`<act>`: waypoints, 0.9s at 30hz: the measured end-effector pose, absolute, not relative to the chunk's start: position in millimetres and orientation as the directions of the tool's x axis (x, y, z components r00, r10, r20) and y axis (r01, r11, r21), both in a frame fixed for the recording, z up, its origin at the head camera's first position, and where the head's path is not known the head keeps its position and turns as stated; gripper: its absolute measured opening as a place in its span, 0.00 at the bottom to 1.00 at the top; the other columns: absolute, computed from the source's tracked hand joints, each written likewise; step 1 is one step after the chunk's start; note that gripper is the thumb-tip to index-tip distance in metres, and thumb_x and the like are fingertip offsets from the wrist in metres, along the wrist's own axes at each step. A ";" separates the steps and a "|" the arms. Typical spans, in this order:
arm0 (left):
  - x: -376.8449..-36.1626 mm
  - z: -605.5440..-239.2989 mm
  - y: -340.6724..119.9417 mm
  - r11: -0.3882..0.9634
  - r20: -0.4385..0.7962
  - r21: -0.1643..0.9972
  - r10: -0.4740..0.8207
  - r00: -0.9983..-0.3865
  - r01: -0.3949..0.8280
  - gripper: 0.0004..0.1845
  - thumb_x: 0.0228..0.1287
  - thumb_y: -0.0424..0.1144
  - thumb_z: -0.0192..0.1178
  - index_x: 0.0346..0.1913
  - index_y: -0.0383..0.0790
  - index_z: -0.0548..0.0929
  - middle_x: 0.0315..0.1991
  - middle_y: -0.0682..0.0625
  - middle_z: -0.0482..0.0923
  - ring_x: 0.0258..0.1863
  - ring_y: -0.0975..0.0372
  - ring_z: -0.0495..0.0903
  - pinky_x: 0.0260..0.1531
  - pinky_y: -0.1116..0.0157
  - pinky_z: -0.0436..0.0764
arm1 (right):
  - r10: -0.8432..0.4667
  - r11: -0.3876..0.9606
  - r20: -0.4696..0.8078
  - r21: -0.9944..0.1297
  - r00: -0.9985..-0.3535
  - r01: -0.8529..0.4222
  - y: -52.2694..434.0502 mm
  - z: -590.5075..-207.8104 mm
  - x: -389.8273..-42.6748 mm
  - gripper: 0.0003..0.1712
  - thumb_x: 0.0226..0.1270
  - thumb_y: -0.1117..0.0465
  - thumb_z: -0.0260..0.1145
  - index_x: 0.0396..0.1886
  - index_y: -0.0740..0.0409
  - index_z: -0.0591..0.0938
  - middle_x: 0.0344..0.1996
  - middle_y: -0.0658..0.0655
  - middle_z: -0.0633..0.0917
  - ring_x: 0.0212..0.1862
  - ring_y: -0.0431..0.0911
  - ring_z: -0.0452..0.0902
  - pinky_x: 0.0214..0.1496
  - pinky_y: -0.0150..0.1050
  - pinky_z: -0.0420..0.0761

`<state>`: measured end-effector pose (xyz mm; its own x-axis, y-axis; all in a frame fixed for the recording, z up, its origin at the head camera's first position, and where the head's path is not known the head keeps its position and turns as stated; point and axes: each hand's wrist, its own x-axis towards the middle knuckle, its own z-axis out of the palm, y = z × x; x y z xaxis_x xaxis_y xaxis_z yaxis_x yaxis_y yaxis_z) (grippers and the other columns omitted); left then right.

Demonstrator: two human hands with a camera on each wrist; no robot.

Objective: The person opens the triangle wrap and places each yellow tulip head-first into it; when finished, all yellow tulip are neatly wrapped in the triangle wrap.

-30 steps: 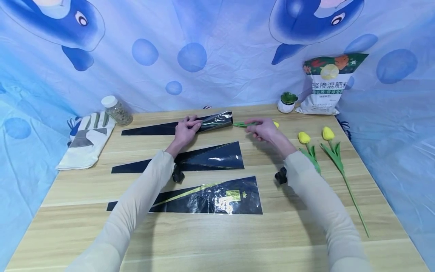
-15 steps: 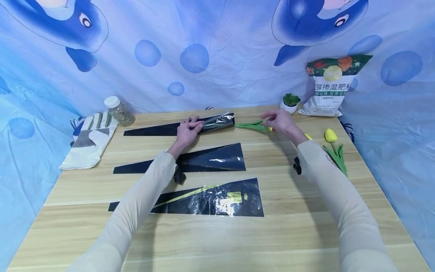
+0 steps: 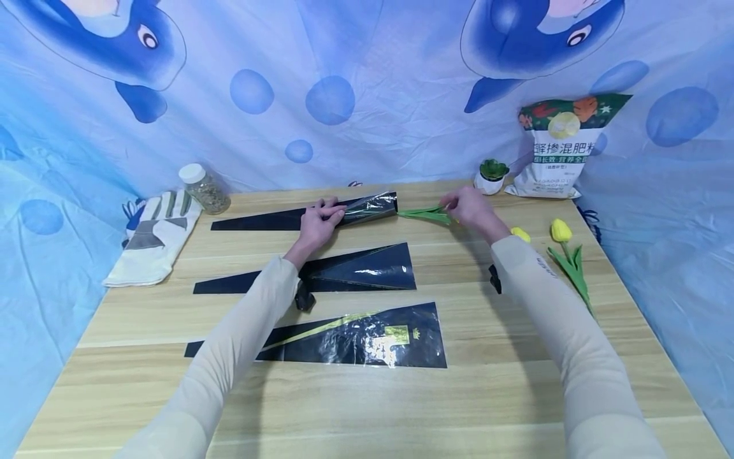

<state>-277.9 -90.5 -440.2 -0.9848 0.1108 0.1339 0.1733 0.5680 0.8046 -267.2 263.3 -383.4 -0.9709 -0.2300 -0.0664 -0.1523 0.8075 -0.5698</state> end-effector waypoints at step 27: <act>-275.1 -437.9 -88.0 0.610 0.148 0.758 0.182 -0.972 0.229 0.14 0.74 0.38 0.58 0.56 0.40 0.86 0.70 0.44 0.69 0.76 0.43 0.51 0.73 0.44 0.35 | -0.272 0.922 0.005 -0.284 -0.962 -0.262 248.3 -364.8 -263.3 0.13 0.69 0.71 0.61 0.45 0.61 0.89 0.46 0.63 0.87 0.53 0.62 0.80 0.50 0.58 0.79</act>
